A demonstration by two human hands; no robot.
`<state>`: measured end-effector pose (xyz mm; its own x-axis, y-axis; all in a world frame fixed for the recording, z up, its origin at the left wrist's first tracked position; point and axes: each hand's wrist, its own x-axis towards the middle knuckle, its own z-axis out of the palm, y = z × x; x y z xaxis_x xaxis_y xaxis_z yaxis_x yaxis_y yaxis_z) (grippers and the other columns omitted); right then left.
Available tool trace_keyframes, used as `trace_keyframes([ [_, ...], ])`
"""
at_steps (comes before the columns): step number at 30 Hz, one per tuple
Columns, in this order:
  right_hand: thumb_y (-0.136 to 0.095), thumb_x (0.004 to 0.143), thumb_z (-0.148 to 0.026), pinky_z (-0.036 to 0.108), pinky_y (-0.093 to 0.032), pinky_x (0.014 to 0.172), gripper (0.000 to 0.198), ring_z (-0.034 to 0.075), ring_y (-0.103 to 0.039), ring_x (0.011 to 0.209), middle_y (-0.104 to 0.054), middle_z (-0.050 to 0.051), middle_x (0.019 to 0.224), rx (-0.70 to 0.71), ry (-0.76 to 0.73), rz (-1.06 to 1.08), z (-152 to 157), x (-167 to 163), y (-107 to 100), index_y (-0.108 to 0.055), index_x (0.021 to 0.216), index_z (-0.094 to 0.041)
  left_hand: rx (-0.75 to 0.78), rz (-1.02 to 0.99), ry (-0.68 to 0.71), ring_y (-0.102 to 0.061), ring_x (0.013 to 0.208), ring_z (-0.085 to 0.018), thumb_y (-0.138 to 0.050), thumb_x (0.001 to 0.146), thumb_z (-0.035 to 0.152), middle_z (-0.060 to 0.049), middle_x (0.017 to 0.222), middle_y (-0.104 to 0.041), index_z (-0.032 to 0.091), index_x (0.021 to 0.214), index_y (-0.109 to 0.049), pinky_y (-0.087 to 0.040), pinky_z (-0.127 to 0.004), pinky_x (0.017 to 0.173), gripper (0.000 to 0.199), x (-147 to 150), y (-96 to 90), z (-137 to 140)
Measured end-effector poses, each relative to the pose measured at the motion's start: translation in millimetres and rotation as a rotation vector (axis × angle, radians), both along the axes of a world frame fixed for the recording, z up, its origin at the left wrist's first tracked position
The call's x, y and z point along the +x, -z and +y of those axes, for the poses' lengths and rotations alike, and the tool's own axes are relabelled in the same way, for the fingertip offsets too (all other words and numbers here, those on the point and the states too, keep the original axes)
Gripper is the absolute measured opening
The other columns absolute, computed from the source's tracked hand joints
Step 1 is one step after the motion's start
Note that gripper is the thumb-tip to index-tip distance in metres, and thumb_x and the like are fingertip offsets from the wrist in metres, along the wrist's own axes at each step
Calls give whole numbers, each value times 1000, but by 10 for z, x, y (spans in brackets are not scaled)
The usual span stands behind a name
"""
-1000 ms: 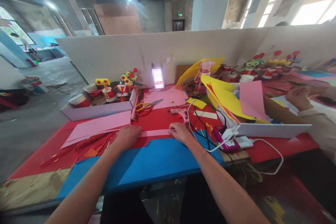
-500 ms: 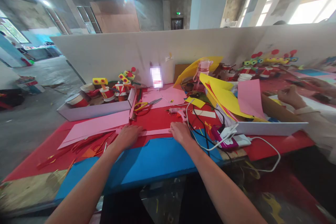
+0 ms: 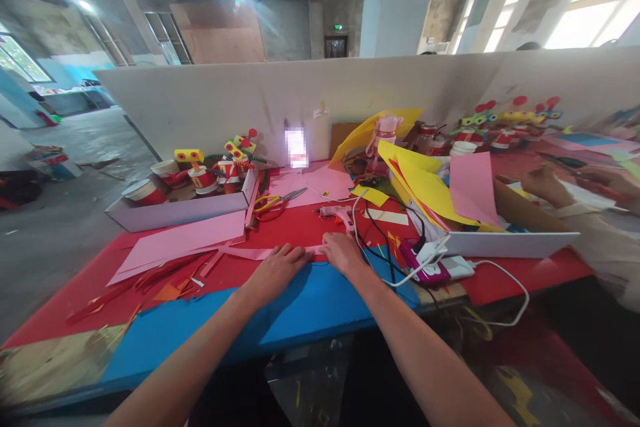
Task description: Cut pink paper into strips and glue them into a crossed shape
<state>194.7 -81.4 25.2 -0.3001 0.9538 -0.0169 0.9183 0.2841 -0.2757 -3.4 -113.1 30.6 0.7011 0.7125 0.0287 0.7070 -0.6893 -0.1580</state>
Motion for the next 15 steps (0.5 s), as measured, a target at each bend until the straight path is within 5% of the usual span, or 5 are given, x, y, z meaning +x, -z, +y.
trace_keyframes([
  [15, -56, 93, -21, 29, -38, 80, 16, 22, -65, 99, -71, 9, 99, 29, 49, 26, -40, 31, -15, -57, 108, -17, 154, 41, 8, -51, 95, -23, -44, 96, 21, -8, 110, -60, 24, 133, -53, -41, -37, 76, 38, 36, 85, -5],
])
